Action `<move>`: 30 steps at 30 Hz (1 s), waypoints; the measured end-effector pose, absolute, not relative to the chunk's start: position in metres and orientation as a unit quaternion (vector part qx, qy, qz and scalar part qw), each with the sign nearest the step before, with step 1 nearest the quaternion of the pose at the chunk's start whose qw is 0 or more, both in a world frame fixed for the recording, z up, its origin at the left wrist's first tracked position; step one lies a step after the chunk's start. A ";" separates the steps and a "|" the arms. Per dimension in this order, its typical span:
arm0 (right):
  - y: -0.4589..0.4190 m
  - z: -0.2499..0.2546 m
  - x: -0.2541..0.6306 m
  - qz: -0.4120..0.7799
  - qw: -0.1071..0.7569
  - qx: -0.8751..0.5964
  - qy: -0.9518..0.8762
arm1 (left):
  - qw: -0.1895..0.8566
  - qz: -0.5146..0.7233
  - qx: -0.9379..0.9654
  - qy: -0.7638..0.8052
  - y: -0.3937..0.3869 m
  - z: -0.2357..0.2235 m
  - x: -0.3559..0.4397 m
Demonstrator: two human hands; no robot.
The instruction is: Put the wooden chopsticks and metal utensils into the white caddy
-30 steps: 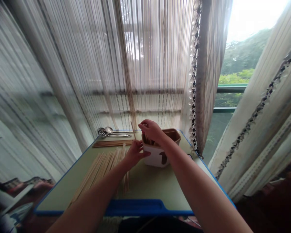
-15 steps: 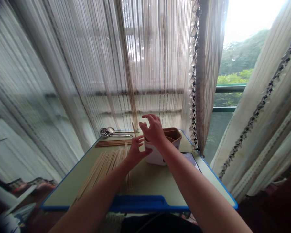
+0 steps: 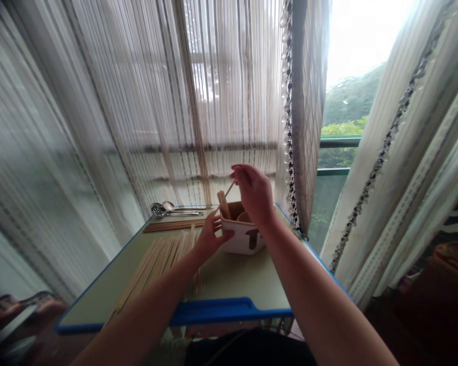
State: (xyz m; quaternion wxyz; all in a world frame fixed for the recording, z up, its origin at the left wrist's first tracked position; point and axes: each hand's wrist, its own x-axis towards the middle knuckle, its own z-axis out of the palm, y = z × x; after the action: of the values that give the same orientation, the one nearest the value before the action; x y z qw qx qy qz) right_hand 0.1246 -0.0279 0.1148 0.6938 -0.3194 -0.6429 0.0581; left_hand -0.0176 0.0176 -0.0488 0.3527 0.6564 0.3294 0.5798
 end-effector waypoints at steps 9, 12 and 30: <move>-0.034 0.102 0.147 -0.029 0.688 -0.380 -0.618 | 0.380 0.546 0.677 0.315 0.021 -0.050 -0.018; -0.021 0.083 0.131 -0.023 0.612 -0.423 -0.668 | 0.383 0.542 0.677 0.318 0.021 -0.049 -0.019; -0.001 0.040 0.098 -0.006 0.543 -0.442 -0.714 | 0.375 0.531 0.707 0.279 0.017 -0.043 -0.018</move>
State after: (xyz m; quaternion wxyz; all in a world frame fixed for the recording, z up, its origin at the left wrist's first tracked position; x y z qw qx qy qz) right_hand 0.0978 -0.0010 0.0396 0.5429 -0.4419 -0.7141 -0.0058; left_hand -0.0184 0.0172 -0.0429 0.3749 0.7070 0.2790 0.5308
